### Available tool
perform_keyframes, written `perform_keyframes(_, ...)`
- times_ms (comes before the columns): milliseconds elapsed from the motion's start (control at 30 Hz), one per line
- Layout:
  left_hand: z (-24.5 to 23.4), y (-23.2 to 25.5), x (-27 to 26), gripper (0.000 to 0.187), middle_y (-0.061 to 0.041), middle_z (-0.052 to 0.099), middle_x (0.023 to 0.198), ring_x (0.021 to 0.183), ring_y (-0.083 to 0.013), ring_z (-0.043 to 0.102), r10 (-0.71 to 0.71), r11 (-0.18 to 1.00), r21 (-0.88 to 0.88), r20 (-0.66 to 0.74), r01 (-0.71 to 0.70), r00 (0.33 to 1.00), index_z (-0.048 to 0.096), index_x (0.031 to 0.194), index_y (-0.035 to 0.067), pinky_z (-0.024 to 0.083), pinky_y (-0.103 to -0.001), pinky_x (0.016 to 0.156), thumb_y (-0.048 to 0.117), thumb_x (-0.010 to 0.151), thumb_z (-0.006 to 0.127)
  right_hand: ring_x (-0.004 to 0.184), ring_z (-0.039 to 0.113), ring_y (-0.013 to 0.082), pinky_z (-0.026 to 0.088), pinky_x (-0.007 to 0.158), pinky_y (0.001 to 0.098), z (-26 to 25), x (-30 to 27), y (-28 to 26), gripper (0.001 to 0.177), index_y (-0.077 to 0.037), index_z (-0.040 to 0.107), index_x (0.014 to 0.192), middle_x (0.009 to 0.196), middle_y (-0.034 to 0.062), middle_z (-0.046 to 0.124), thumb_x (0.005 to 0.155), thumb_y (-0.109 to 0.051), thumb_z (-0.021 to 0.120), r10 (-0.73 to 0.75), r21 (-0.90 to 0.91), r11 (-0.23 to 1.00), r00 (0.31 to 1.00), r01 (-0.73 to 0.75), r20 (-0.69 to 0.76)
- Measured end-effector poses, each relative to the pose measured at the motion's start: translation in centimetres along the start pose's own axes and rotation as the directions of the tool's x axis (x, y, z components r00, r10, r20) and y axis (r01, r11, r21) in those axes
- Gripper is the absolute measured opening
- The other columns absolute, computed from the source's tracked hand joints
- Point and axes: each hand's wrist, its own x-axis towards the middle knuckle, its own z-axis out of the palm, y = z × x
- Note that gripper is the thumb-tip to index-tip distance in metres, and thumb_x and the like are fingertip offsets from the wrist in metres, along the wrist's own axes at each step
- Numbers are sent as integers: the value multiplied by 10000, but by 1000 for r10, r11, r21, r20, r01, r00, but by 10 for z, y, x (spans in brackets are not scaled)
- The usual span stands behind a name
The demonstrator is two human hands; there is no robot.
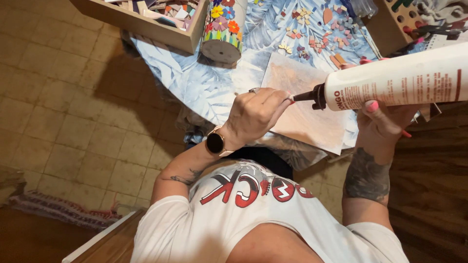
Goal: Decorating a mug by gluing small colorful flower-shaped cutouts onto its exterior surface.
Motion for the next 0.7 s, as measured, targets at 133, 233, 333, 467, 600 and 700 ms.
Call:
perform_keyframes(133, -5, 2, 2, 100, -10, 560, 693, 578, -165, 571, 25, 1000, 11, 15, -25, 1000, 557, 839, 86, 433, -247, 467, 162, 801, 608, 1112, 503, 489, 407, 1004, 768, 6, 3, 0, 1134, -166, 114, 1398, 1180, 299, 458, 457, 114, 681, 213, 312, 945, 910, -99, -356)
perform_keyframes(233, -9, 2, 2, 99, -33, 597, 723, 561, -174, 557, 45, 999, 25, 34, -45, 998, 573, 832, 63, 399, -266, 449, 150, 814, 616, 1063, 529, 521, 418, 947, 783, 17, 5, -5, 1311, -178, 77, 1417, 1153, 345, 470, 349, 186, 743, 304, 453, 889, 828, -69, -470)
perform_keyframes(333, -9, 3, 2, 90, -37, 594, 723, 566, -183, 556, 40, 999, 17, 37, -40, 999, 572, 831, 59, 411, -272, 463, 141, 817, 604, 1012, 513, 530, 418, 893, 781, 15, 8, -1, 1360, -193, 44, 1432, 1192, 326, 421, 316, 206, 711, 281, 462, 887, 813, -17, -511)
perform_keyframes(467, -9, 4, 2, 98, -29, 583, 706, 566, -172, 551, 47, 999, 25, 25, -47, 999, 566, 820, 62, 414, -266, 472, 142, 811, 621, 1114, 520, 496, 448, 1004, 623, 15, 1, -3, 1349, -190, 31, 1454, 1315, 217, 390, 385, 179, 767, 266, 428, 903, 827, -34, -495)
perform_keyframes(600, -8, 4, 1, 101, -29, 575, 684, 513, -178, 527, 45, 998, 33, 7, -45, 999, 561, 808, 65, 380, -271, 427, 141, 808, 628, 1104, 542, 490, 463, 986, 637, 5, 0, 2, 1340, -184, 43, 1442, 1270, 248, 430, 377, 137, 791, 266, 395, 916, 841, -69, -471)
perform_keyframes(700, -9, 6, 2, 109, -29, 550, 661, 505, -184, 514, 45, 998, 32, 25, -46, 999, 556, 801, 65, 374, -276, 420, 144, 808, 631, 1088, 576, 481, 486, 959, 657, -13, -2, 13, 1330, -174, 61, 1425, 1204, 293, 491, 364, 72, 825, 268, 341, 933, 856, -116, -442)
